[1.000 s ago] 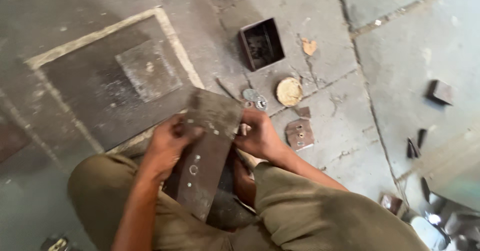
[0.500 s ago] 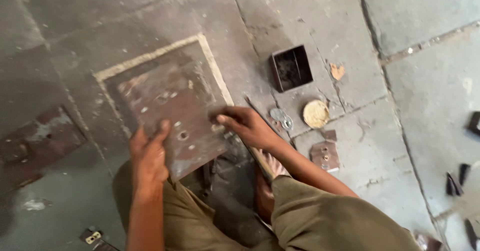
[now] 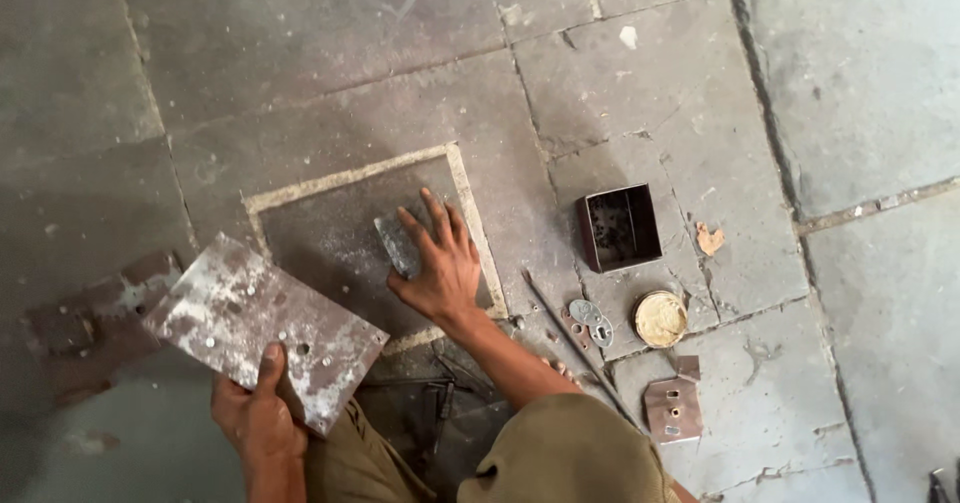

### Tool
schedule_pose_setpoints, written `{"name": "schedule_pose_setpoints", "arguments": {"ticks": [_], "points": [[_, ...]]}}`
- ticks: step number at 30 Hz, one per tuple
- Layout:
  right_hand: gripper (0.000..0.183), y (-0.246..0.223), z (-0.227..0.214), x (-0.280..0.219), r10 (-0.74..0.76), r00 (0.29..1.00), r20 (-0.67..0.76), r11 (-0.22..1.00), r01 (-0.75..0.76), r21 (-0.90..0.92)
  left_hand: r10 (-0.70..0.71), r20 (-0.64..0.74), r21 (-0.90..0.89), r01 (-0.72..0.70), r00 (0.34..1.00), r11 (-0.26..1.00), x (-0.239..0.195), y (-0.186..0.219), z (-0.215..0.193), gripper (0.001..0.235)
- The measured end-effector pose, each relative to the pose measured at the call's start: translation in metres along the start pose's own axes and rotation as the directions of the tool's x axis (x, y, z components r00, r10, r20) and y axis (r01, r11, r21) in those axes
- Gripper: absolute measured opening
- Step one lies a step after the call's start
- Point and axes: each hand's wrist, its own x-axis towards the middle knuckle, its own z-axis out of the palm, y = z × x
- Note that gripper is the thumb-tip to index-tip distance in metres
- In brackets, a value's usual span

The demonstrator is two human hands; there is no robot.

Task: The person manipulates a metal lock assembly on a stone floor, using a hammer to strike and adjust various components and inserting internal mechanisms into the housing.

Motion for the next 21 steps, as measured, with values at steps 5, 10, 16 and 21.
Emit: {"name": "schedule_pose_setpoints", "arguments": {"ticks": [5, 10, 16, 21], "points": [[0.084, 0.014, -0.006, 0.019, 0.057, 0.998, 0.014, 0.973, -0.059, 0.225, -0.066, 0.017, -0.019, 0.066, 0.998, 0.998, 0.007, -0.010, -0.004, 0.039], [0.078, 0.047, -0.030, 0.022, -0.002, 0.994, -0.107, 0.918, 0.044, 0.394, 0.021, 0.085, -0.041, -0.017, 0.996, 0.999, 0.009, -0.014, -0.012, 0.040], [0.104, 0.073, -0.055, 0.035, 0.220, 0.972, 0.086, 0.900, -0.237, 0.366, -0.028, 0.093, -0.120, 0.039, 0.995, 0.992, 0.007, -0.010, -0.006, 0.044], [0.106, 0.043, -0.048, 0.042, 0.217, 0.974, 0.060, 0.936, -0.225, 0.272, -0.133, 0.114, -0.264, 0.159, 0.985, 0.951, 0.005, 0.014, 0.008, 0.056]]}}
